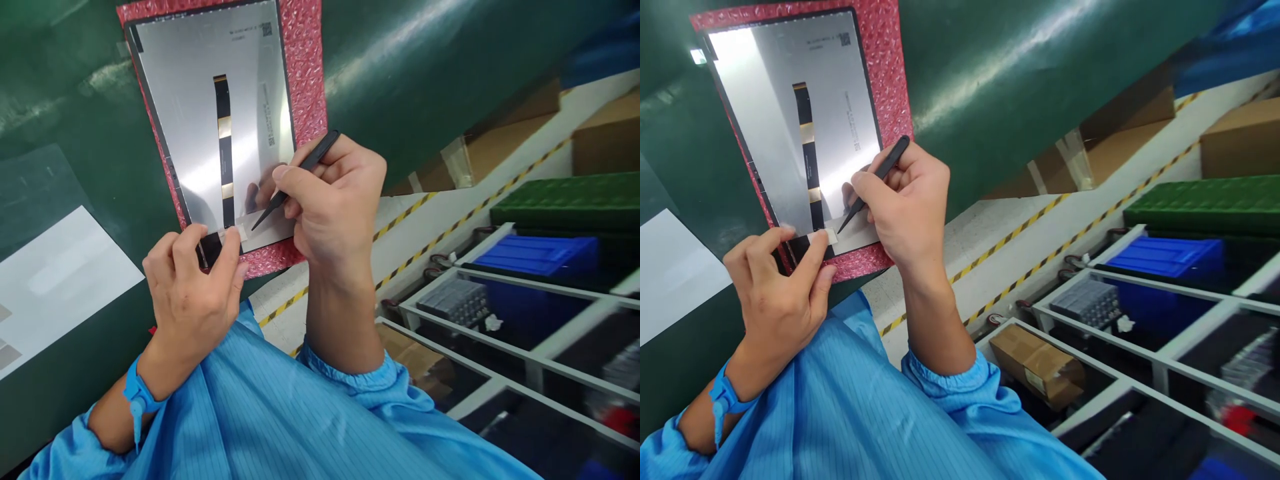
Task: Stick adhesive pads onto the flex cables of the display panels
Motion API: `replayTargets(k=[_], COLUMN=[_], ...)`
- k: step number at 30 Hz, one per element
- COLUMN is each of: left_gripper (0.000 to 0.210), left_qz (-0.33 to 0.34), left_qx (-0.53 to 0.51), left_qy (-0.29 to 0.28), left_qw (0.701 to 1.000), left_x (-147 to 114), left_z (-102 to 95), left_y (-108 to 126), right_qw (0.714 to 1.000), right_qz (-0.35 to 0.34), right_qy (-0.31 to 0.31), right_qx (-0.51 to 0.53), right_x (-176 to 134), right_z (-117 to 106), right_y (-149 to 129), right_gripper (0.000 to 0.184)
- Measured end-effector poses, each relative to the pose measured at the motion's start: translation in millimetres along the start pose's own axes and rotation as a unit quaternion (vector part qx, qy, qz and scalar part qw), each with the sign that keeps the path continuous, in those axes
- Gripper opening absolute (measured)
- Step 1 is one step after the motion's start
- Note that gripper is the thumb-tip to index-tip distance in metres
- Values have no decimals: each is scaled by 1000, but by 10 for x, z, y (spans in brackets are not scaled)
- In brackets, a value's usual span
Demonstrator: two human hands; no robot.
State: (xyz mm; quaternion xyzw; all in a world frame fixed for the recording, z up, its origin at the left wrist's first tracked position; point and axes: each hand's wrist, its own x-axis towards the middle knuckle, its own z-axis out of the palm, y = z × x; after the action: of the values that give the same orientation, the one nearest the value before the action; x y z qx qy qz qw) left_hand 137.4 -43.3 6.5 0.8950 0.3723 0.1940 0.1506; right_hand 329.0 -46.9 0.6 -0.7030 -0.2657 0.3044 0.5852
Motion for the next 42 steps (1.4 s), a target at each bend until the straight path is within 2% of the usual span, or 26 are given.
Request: replayTargets(k=[5, 13, 20, 25, 30, 38, 42], left_gripper=[46, 44, 49, 58, 70, 57, 57], left_qz=[-13, -58, 5, 63, 130, 129, 130], left_qx=[12, 40, 84, 51, 71, 103, 77], left_qy=[-79, -61, -73, -114, -142, -114, -123], left_qw=[997, 996, 994, 990, 979, 980, 981], left_x=[57, -48, -152, 24, 172, -59, 9], left_z=[-9, -90, -239, -179, -161, -376, -338], left_y=[92, 49, -142, -142, -170, -433, -372], right_qw=[1000, 997, 995, 997, 995, 994, 992], right_qz=[-14, -40, -70, -62, -71, -62, -79], right_qy=[1, 65, 62, 56, 65, 87, 93], right_qx=[25, 14, 16, -4, 14, 31, 43], right_x=[13, 2, 34, -4, -27, 6, 1], right_z=[-30, 33, 26, 51, 51, 55, 95], right_y=[88, 152, 241, 153, 114, 208, 192], right_gripper=[23, 25, 27, 26, 23, 23, 20])
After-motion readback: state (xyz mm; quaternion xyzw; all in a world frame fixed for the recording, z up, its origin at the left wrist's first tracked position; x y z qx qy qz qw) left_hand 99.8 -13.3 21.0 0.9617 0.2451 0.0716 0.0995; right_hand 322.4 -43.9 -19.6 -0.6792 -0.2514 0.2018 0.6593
